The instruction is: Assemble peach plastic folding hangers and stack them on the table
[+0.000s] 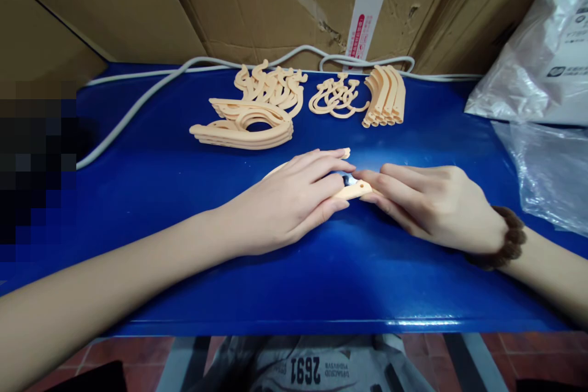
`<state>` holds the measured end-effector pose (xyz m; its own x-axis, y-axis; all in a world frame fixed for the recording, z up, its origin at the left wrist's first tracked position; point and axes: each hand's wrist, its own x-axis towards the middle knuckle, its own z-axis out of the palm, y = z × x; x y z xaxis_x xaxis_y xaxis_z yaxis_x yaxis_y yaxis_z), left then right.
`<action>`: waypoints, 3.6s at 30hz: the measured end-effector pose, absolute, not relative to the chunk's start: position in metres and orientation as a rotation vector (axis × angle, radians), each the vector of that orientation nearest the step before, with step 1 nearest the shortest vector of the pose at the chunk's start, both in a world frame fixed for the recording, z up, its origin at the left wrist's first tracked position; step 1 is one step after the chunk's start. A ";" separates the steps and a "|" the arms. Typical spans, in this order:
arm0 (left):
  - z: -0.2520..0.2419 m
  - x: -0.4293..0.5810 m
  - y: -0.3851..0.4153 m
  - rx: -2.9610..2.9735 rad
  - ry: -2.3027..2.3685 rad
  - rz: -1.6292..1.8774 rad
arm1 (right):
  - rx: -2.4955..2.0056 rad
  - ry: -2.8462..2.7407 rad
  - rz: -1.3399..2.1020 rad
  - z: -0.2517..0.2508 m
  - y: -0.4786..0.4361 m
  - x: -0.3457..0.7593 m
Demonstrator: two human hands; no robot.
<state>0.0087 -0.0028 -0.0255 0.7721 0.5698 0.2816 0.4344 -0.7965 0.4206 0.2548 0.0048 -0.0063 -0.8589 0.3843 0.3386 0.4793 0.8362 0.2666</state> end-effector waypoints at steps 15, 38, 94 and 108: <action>-0.025 0.009 -0.003 2.653 0.766 0.533 | -0.537 -2.701 -0.880 0.000 0.003 0.253; -0.026 0.010 -0.001 2.676 0.799 0.486 | -0.603 -2.745 -0.841 0.000 0.005 0.252; -0.022 0.010 0.001 2.610 0.871 0.462 | -0.901 -2.802 -0.166 -0.004 0.005 0.249; -0.024 0.009 0.001 2.626 0.850 0.462 | -1.007 -2.849 -0.186 -0.004 0.004 0.248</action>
<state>0.0085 0.0014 -0.0240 0.7679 0.6089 0.1989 0.4977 -0.7627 0.4131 0.2481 0.0038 -0.0040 -0.7728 0.6171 0.1483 0.6311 0.7718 0.0775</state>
